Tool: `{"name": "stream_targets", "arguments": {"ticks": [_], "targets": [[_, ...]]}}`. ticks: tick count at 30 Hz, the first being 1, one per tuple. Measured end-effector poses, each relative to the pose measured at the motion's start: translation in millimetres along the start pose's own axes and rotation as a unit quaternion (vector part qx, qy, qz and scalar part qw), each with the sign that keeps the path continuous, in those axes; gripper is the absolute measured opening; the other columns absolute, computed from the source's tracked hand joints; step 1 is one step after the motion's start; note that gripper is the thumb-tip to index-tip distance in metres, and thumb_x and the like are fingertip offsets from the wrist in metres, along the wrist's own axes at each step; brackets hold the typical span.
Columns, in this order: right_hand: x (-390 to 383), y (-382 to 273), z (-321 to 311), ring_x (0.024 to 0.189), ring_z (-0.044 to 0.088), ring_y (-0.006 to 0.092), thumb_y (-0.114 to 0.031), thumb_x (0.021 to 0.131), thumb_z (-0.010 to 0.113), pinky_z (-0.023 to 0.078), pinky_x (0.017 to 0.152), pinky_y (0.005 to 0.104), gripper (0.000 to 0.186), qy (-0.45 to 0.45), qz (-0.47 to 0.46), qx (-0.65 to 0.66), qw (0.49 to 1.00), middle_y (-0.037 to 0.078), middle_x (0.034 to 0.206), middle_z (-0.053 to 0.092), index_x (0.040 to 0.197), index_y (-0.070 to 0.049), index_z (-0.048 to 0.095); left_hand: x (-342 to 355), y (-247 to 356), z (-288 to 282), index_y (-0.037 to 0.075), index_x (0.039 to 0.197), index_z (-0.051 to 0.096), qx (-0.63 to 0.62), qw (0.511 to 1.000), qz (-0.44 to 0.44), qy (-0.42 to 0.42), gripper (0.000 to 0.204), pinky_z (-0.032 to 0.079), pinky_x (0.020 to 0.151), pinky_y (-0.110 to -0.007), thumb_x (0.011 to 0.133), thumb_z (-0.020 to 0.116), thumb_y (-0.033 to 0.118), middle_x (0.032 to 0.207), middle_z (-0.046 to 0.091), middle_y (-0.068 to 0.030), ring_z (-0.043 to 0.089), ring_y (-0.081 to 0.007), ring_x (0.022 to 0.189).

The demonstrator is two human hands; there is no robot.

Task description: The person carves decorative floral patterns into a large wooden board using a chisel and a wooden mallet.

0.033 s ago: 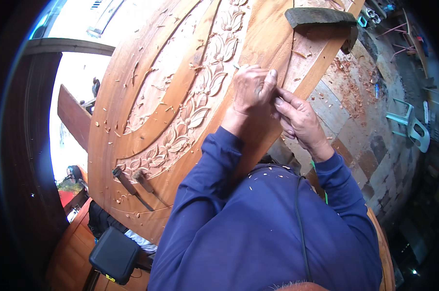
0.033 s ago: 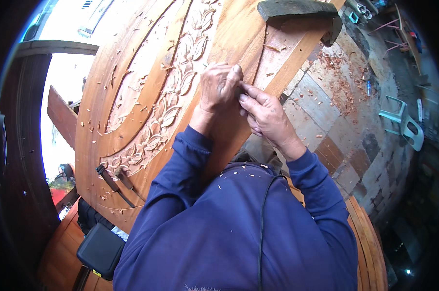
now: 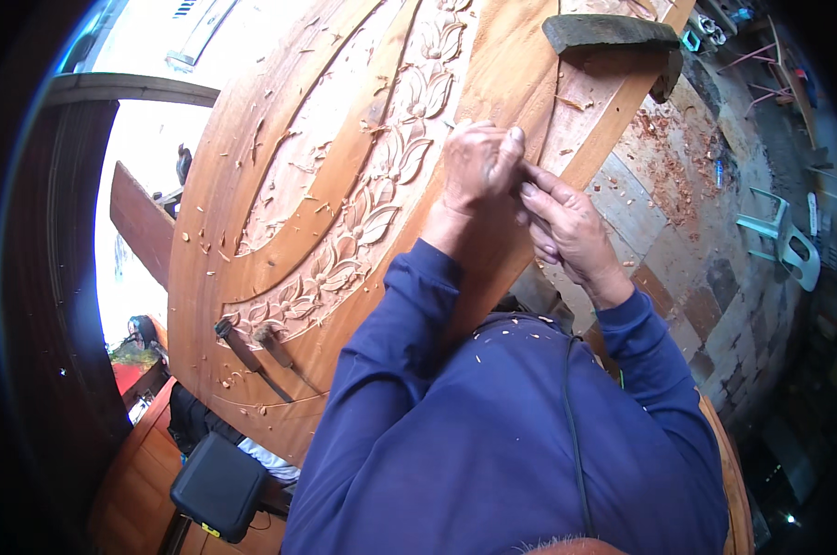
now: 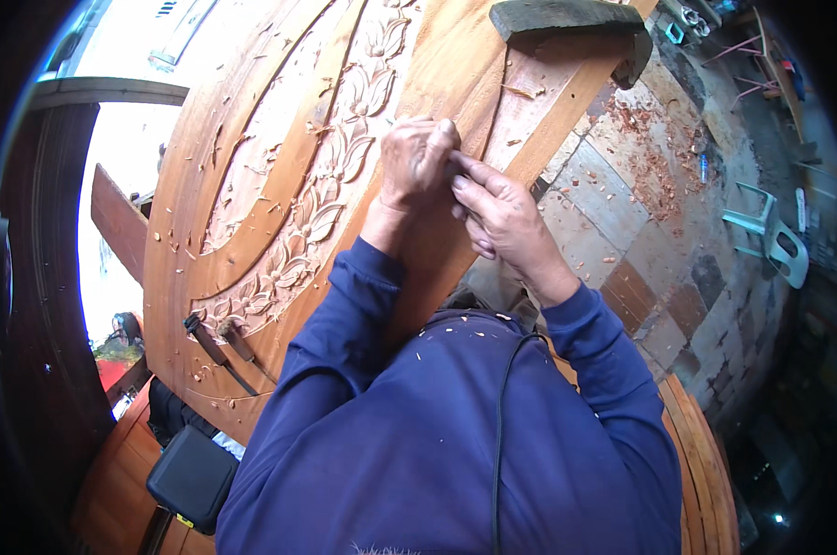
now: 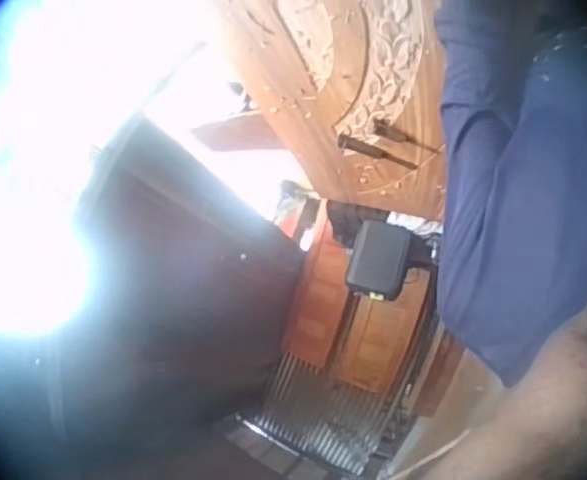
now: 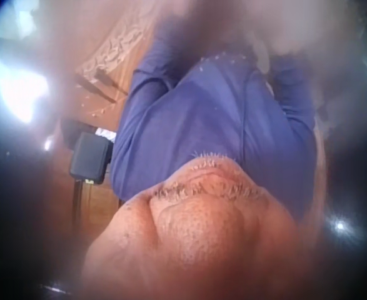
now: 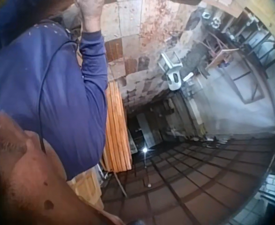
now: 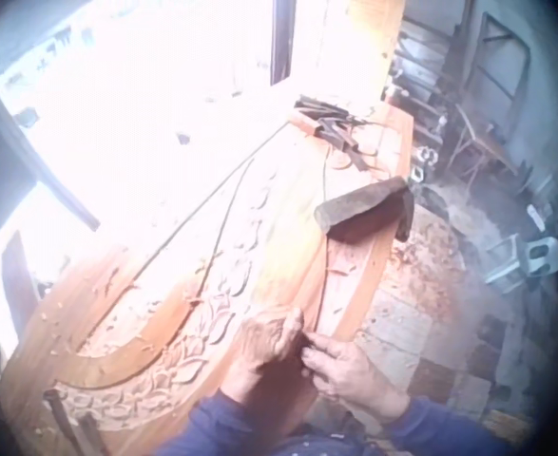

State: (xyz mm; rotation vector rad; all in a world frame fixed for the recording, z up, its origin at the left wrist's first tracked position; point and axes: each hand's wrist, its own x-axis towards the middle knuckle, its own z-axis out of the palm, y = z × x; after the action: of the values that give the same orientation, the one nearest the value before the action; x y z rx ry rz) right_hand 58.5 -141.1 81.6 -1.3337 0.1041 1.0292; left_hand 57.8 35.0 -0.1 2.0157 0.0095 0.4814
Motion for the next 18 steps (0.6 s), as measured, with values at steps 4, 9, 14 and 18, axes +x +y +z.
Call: {"name": "stream_targets", "arguments": {"ticks": [4,9,14,18], "targets": [[-1.0,-12.4,13.4,0.047,0.043,0.0016,-0.022,0.111,0.058,0.037,0.042,0.0196,0.054,0.011,0.007,0.026,1.000,0.001,0.086,0.060,0.160,-0.003,0.046,6.7,-2.8,-3.7,0.009,0.067,0.067,-0.043,0.999,-0.022,0.015,0.046,0.049,0.071,-0.046,0.104,0.050,0.028,0.065,0.067,-0.0117,0.067,-0.0348,0.067],[-0.7,-33.0,15.7,0.047,0.042,0.0010,-0.022,0.111,0.058,0.037,0.041,0.0191,0.053,0.017,0.032,0.013,0.999,0.001,0.087,0.061,0.159,-0.003,0.047,10.6,-3.6,2.6,0.009,0.066,0.064,-0.039,0.998,0.012,0.058,0.043,0.049,0.067,-0.045,0.103,0.050,0.025,0.063,0.065,-0.0110,0.065,-0.0341,0.063],[8.2,-37.5,-2.4,0.046,0.041,0.0004,-0.020,0.111,0.058,0.035,0.041,0.0188,0.047,0.012,0.026,-0.014,1.000,0.001,0.086,0.063,0.154,-0.003,0.055,16.9,-9.5,12.4,0.009,0.065,0.061,-0.021,0.996,0.044,0.081,0.040,0.049,0.063,-0.045,0.102,0.052,0.021,0.059,0.061,-0.0116,0.063,-0.0333,0.057],[31.1,-67.7,-31.8,0.044,0.039,0.0004,-0.018,0.108,0.062,0.032,0.039,0.0190,0.043,0.011,0.043,-0.128,0.991,0.001,0.082,0.066,0.149,-0.004,0.062,28.9,-20.5,30.7,0.010,0.074,0.063,0.069,0.993,0.046,0.089,0.037,0.049,0.061,-0.046,0.105,0.048,0.022,0.066,0.066,-0.0119,0.065,-0.0343,0.062]]}}
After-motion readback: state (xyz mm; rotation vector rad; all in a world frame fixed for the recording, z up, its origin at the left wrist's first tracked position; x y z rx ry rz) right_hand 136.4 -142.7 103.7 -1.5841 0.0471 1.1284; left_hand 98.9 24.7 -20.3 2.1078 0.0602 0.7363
